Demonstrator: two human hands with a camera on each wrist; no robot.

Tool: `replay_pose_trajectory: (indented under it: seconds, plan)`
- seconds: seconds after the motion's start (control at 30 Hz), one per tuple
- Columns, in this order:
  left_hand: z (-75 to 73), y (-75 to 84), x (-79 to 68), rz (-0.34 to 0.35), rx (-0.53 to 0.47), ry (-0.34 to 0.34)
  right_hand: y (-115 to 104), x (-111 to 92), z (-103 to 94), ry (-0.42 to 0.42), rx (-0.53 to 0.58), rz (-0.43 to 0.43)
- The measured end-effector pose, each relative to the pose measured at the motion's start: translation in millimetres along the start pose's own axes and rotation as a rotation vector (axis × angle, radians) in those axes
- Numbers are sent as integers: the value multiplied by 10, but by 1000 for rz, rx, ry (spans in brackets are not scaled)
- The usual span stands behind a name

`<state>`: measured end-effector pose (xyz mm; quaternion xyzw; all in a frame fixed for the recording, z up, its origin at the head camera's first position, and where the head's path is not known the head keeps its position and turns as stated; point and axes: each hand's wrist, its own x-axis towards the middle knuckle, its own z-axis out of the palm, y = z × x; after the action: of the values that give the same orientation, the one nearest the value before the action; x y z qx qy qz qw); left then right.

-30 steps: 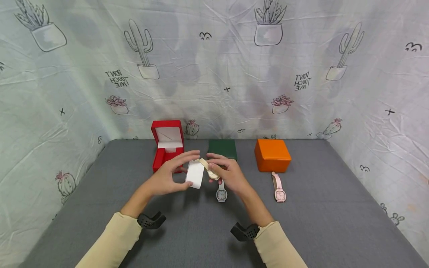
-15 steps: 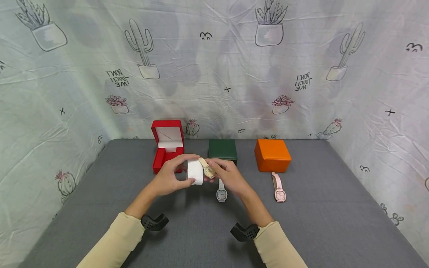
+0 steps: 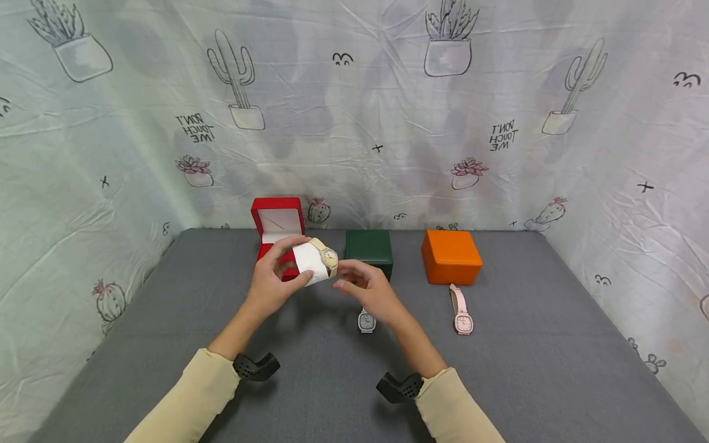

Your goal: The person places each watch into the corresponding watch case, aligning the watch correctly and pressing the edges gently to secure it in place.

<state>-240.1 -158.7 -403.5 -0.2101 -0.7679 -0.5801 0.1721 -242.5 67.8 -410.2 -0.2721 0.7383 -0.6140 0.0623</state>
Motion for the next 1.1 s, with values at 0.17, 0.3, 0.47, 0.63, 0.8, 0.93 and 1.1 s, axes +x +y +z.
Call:
replay_pose_trajectory:
  seconds: [0.17,0.3,0.47,0.63,0.8,0.93,1.1]
  plan:
    - [70,23,-18,8,55,69,-11,8,31,43,-26,9]
    - [104,11,-30,11,57,125,-4,21,40,26,17,19]
    - [127,-41,-53,0,80,178,-4,23,48,3,18,31]
    - [121,-85,-64,-30,109,213,-47,-2,63,-75,30,51]
    - [81,-101,-37,-61,70,154,-76,-16,74,-90,-5,35]
    - [62,-87,-17,-75,-21,26,-87,-17,51,46,-99,-22]
    - [70,-59,-17,-41,-157,-135,-99,-26,-2,-6,-83,-98]
